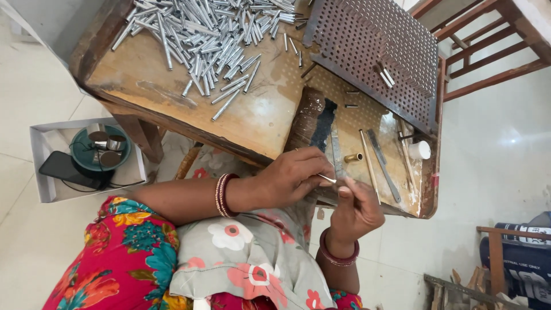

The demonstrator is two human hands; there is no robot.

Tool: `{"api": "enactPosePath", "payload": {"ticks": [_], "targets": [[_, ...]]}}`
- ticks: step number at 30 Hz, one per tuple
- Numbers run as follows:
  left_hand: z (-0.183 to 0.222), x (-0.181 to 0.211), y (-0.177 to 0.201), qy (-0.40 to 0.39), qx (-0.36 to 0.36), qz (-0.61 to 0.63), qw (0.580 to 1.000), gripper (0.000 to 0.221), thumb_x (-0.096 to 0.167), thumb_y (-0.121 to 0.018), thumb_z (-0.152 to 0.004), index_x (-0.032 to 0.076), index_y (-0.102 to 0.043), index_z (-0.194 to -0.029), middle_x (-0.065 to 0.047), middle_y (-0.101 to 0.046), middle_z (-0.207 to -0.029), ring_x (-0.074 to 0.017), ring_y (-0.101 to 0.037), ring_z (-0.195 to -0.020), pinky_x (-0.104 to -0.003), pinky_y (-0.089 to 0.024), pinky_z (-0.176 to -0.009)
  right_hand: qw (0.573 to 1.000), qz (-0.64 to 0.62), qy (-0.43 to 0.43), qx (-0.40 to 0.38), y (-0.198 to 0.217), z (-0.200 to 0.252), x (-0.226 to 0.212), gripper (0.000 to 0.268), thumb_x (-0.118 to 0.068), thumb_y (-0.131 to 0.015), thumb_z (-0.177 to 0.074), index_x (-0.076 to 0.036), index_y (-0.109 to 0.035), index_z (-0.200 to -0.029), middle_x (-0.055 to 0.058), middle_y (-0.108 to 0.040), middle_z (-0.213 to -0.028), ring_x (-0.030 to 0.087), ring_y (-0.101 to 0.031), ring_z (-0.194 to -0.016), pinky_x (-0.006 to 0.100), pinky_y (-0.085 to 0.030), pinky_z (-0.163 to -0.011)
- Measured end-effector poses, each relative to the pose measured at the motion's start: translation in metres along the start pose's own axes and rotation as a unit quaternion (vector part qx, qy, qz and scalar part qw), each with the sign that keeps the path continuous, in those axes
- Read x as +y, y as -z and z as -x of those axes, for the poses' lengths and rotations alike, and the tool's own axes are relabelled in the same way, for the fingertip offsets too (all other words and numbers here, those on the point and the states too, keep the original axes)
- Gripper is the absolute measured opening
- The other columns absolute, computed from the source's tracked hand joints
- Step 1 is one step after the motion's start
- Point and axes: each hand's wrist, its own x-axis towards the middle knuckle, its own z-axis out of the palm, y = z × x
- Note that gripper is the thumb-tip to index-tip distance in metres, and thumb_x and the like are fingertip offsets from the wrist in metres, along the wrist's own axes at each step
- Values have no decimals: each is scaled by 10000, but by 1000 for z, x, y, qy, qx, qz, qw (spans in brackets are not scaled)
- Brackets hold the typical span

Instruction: The recorder is inspecting and cleaning small metal pins or cylinders at a workbench.

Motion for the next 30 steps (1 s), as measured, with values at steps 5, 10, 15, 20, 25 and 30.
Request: {"api": "enactPosePath", "payload": {"ticks": [5,10,15,20,25,30], "targets": [[0,-5,0,47,9,51,998,165,21,-723,-924,36,-665,-1078,-101,-643,-1024,-278,-671,-948,-353,-553,-801,985,47,163,-10,-43,-17,-43,642,-496,-543,-1048,64,-583,-1360,226,-654,-1302,290,-676,-1163,403,-579,-1015],[-4,-9,0,56,12,63,996,136,57,-737,-916,36,-686,-1040,-90,-665,-988,-253,-672,-913,-338,-544,-773,936,183,302,-5,-53,-15,-35,795,-595,-164,-1120,52,-496,-1442,247,-585,-1418,410,-582,-1324,496,-513,-1127],[-1,-7,-5,80,7,91,993,125,79,-745,-929,40,-705,-1041,-76,-680,-961,-235,-678,-879,-323,-543,-755,943,192,273,0,-48,-11,-40,664,-489,-293,-1152,87,-535,-1377,273,-612,-1298,372,-598,-1248,479,-518,-1061],[6,-15,-19,133,10,185,974,146,91,-739,-940,37,-700,-1070,-69,-654,-1015,-166,-689,-903,-297,-565,-780,994,-89,62,-14,-30,5,-17,338,-222,-644,-1072,76,-633,-1233,183,-712,-1064,227,-684,-949,347,-590,-842],[8,-28,-26,227,28,348,909,230,89,-757,-896,11,-703,-1106,-39,-639,-1238,-49,-639,-992,-240,-556,-827,960,-265,-45,-83,-12,-21,-20,226,-106,-759,-992,64,-677,-1117,154,-754,-1013,174,-706,-834,289,-596,-754],[10,-35,-21,214,118,308,920,145,103,-753,-956,0,-715,-1051,-34,-752,-1114,-20,-642,-952,-196,-545,-851,893,419,164,9,22,-78,5,209,-101,-780,-954,38,-758,-1109,205,-691,-1175,301,-682,-991,380,-564,-841]]}}
